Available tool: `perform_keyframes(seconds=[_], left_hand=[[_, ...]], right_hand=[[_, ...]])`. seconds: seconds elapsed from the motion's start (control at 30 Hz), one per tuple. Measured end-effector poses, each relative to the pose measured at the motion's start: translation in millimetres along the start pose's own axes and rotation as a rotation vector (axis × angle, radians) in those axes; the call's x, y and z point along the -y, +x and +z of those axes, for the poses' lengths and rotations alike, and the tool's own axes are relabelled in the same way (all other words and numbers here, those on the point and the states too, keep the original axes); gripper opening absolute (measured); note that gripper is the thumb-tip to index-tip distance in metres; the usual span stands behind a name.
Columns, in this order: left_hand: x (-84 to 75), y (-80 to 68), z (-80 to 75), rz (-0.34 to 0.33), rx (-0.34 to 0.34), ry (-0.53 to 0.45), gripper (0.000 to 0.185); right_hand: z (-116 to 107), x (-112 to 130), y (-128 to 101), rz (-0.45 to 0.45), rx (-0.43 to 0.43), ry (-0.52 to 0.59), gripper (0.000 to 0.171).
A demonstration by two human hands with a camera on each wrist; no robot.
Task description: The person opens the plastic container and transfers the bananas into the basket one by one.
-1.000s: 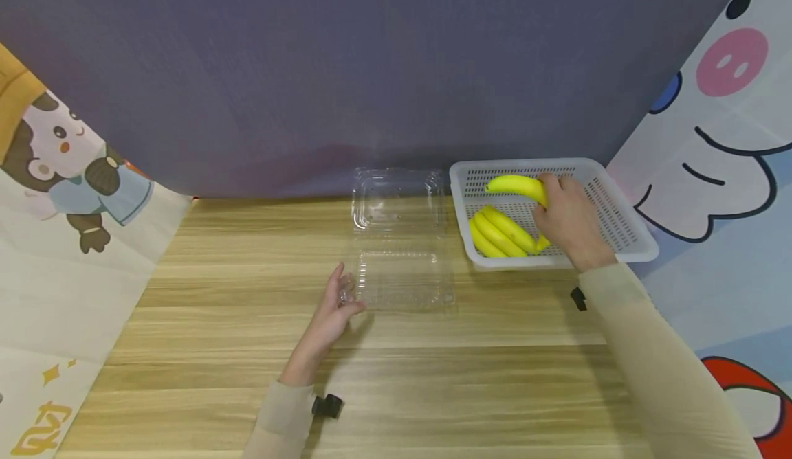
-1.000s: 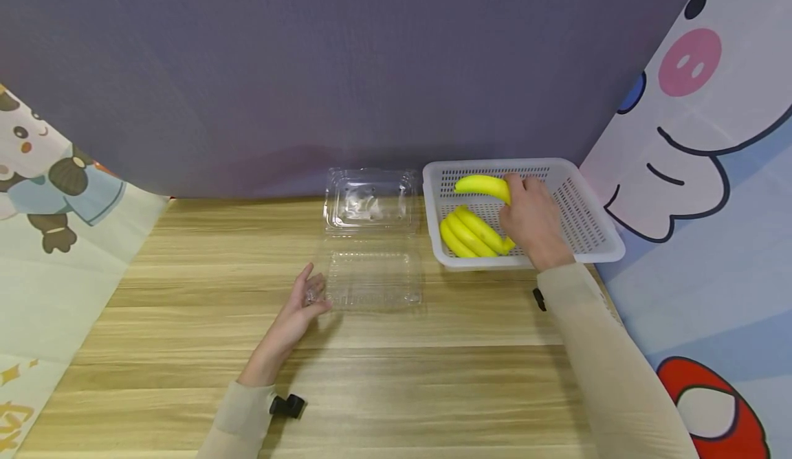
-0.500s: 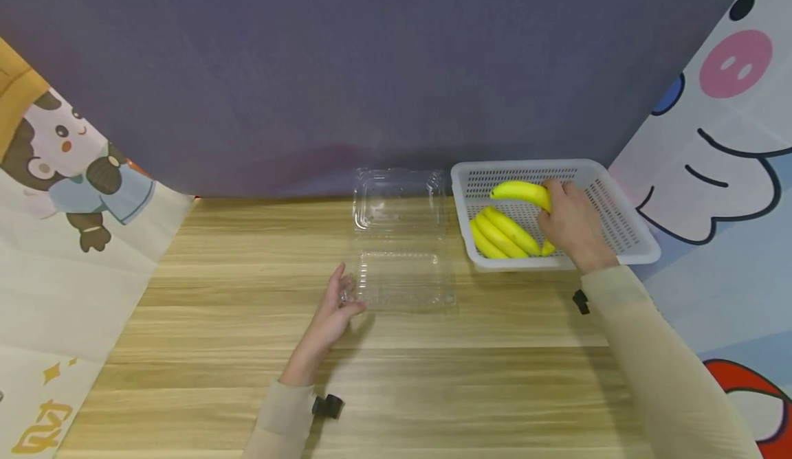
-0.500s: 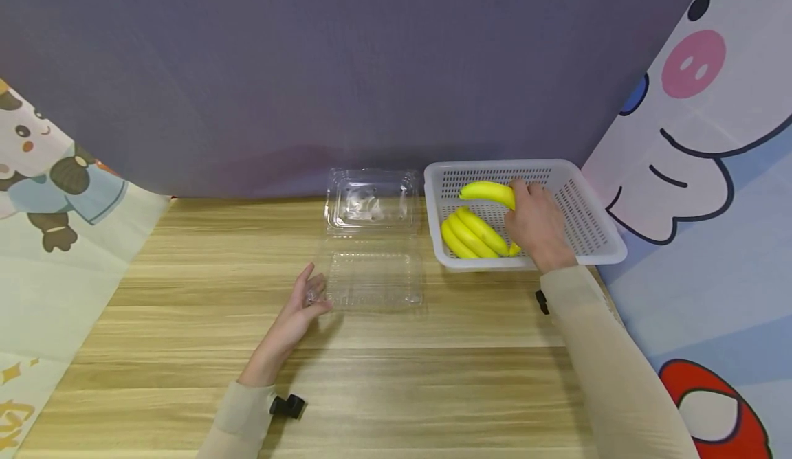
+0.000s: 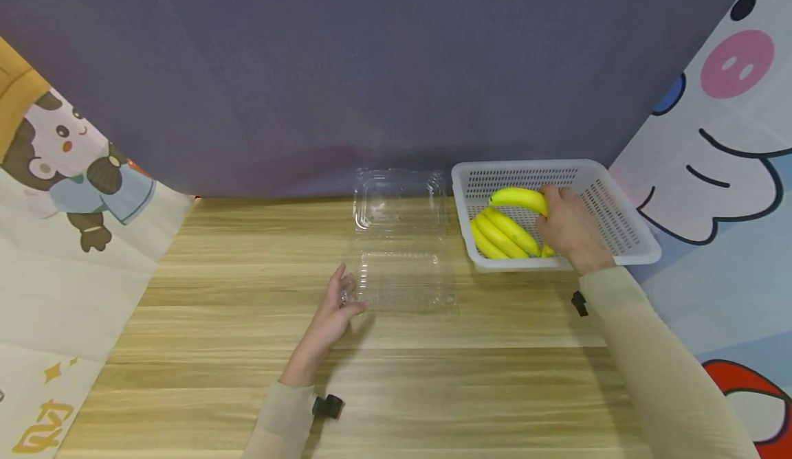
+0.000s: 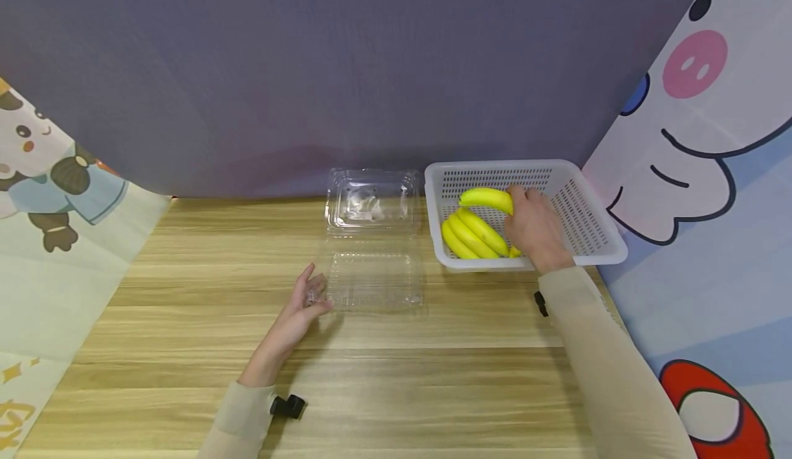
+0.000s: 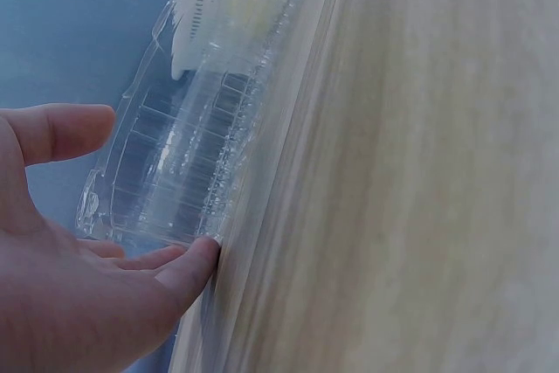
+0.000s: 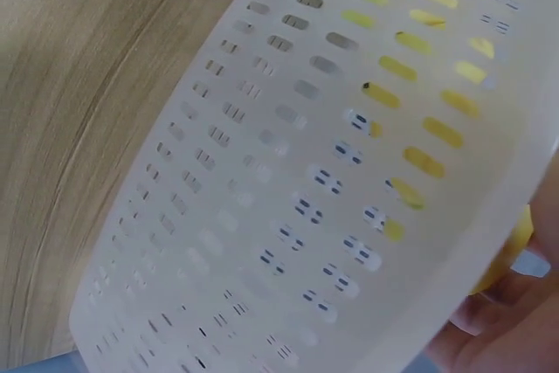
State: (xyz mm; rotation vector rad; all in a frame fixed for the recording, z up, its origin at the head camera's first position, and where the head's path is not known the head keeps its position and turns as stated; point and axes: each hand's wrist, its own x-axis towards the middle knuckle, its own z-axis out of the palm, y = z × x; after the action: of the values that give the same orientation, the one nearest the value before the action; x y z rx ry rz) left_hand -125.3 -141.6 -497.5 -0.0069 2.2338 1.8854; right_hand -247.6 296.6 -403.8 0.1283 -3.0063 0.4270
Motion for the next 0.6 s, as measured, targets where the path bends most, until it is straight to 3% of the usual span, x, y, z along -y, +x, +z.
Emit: perform_keyframes(seconds=[0.6], left_hand=[[-1.8,-2.0,0.2,0.006,-0.002,-0.006,0.098]], right_hand=[[3.9,-8.3,1.5,-0.008,0.057,0.001,0.054]])
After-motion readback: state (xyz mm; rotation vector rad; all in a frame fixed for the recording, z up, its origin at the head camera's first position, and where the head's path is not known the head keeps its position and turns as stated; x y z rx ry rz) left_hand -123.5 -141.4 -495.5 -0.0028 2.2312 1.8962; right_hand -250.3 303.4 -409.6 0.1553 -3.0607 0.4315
